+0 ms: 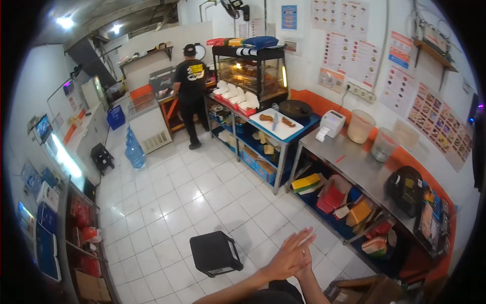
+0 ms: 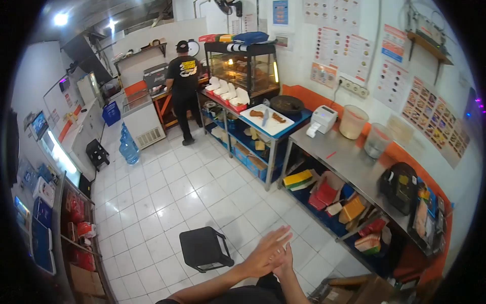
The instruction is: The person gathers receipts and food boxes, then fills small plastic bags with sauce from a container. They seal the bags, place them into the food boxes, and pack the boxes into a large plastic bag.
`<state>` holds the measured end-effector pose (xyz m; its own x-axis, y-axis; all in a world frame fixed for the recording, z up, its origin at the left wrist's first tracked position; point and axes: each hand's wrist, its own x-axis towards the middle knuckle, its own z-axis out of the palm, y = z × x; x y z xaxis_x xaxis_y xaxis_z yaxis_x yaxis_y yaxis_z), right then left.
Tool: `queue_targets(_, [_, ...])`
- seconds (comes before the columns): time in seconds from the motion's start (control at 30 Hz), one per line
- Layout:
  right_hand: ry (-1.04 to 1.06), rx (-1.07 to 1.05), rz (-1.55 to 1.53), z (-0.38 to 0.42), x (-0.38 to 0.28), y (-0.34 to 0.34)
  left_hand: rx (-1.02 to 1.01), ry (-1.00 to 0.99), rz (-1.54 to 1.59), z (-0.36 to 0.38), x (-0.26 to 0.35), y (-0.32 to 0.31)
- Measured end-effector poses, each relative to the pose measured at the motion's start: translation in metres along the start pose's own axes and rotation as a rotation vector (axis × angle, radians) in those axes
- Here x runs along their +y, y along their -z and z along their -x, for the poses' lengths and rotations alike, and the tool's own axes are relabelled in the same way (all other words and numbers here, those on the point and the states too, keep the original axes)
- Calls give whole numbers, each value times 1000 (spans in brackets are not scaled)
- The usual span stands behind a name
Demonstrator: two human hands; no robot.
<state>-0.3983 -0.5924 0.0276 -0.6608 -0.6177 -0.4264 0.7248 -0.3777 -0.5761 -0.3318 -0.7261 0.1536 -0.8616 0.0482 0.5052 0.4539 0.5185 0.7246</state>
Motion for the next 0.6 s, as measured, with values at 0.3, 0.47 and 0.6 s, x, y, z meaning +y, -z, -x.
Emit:
queue_targets(0.3, [-83,-218,142,-196,-112,-69,16,537,-93,-39,-310,20])
queue_targets(0.47, [41,-320,666,-346,-153,-89,-257,1254,-308,220,-517,70])
queue_targets(0.6, [17,-520,910,-441,-196,-189,28,1916,-273,352,-434,125])
